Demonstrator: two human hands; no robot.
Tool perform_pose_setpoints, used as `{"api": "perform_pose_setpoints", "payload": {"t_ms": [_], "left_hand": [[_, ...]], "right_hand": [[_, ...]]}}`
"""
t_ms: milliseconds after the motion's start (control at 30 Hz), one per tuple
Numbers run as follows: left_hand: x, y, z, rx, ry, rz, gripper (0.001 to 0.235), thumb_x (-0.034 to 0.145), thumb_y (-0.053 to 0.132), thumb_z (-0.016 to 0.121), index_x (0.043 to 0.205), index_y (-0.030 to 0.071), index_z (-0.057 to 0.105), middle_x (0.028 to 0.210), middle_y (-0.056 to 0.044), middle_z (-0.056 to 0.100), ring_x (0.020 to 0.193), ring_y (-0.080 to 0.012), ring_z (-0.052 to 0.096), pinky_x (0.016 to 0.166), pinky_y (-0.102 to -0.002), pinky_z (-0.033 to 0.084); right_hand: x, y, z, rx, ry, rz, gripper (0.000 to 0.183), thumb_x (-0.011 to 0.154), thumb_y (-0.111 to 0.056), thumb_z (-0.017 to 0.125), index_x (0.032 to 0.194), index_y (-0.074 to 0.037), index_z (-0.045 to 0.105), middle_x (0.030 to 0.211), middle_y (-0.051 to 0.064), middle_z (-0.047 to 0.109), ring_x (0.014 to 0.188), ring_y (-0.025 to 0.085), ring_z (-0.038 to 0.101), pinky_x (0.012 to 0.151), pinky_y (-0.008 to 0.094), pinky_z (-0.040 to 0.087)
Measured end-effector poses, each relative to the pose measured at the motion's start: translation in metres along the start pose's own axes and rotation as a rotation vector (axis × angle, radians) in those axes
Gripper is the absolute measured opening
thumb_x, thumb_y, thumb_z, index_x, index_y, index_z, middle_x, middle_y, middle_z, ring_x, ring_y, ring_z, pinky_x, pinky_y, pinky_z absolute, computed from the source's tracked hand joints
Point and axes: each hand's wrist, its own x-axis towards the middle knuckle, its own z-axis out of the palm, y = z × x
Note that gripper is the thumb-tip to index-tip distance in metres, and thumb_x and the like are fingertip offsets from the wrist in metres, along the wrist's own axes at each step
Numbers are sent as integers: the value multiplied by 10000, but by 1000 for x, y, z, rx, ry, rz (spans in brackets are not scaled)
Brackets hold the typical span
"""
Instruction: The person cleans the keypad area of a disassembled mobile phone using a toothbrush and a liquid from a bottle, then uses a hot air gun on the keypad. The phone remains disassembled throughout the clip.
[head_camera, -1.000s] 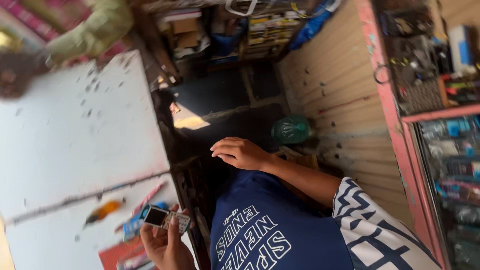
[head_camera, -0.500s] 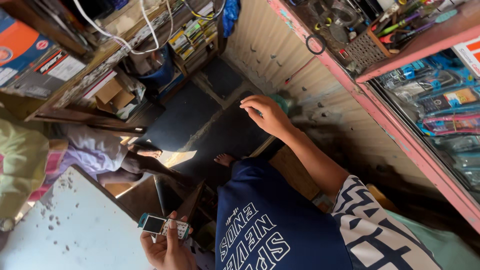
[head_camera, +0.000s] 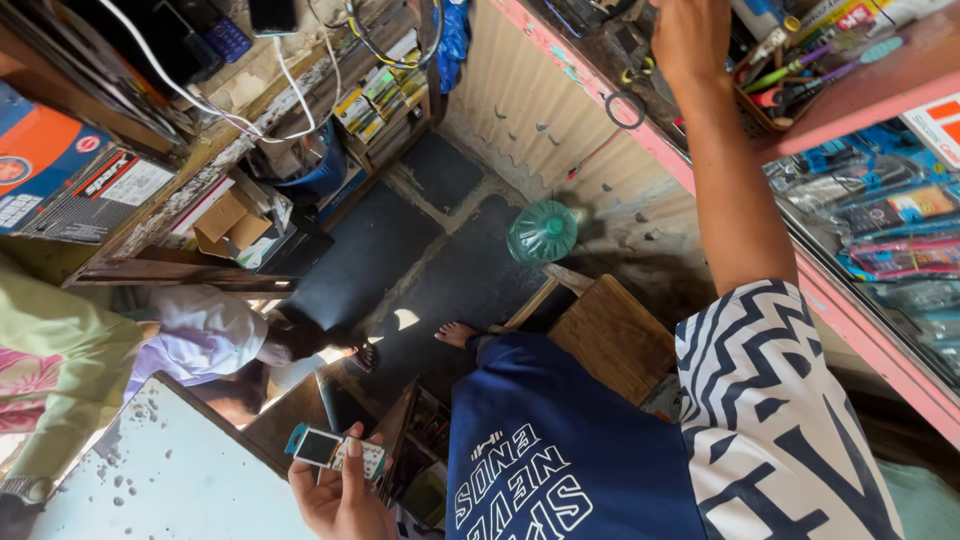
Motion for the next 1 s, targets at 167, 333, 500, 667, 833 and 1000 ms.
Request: {"api": "perform_pose_setpoints", "payload": {"t_ms": [167, 333, 500, 667, 833, 1000], "left_hand": [[-6, -13, -19, -56, 65, 16, 394, 970, -5, 625, 1321, 11, 448, 1051, -288, 715, 863, -329, 754, 609, -365, 635], [-10, -20, -27, -64, 91, 24, 387, 973, -7, 624, 1314, 9, 442, 1046, -285, 715, 861, -333, 750, 597, -364, 626], [-12, -13, -27, -46, 105, 17, 383, 978, 3, 612, 1322, 12, 444, 1055, -284, 718, 866, -327, 754, 595, -353, 627], [-16, -16, -28, -109, 98, 53, 376, 971, 2, 635, 1300, -8, 452, 1080, -280, 705, 906, -317, 750, 615, -361, 636], [-19, -16, -32, -146, 105, 41, 374, 967, 3, 630, 1302, -5, 466, 1073, -264, 714, 916, -300, 755, 611, -339, 628], [-36, -12, -38, -237, 133, 66, 376, 950, 25, 664, 1284, -30, 501, 1067, -249, 737, 836, -294, 756, 608, -320, 604]], "right_hand": [[7, 16, 15, 45, -87, -89, 262, 838, 98, 746, 1013, -95, 716, 1037, 42, 743, 1086, 279, 672, 1007, 440, 439], [9, 17, 20, 27, -59, -201, 259, 820, 83, 748, 990, -101, 684, 1061, 9, 748, 1115, 225, 663, 1099, 402, 440], [10, 17, 27, -18, -63, -207, 217, 833, 68, 730, 959, -96, 663, 1054, 14, 743, 1123, 225, 650, 1100, 401, 448], [12, 16, 27, -80, -83, -191, 132, 925, 2, 765, 950, -115, 709, 952, 27, 732, 1009, 238, 642, 1008, 438, 453], [10, 15, 23, -91, -30, -229, 144, 865, 14, 724, 930, -107, 682, 971, 54, 723, 1015, 257, 638, 990, 438, 468], [14, -18, 6, -58, 170, -175, 318, 841, 42, 661, 1134, -74, 701, 1119, 119, 713, 1080, 330, 625, 1009, 467, 492]]}}
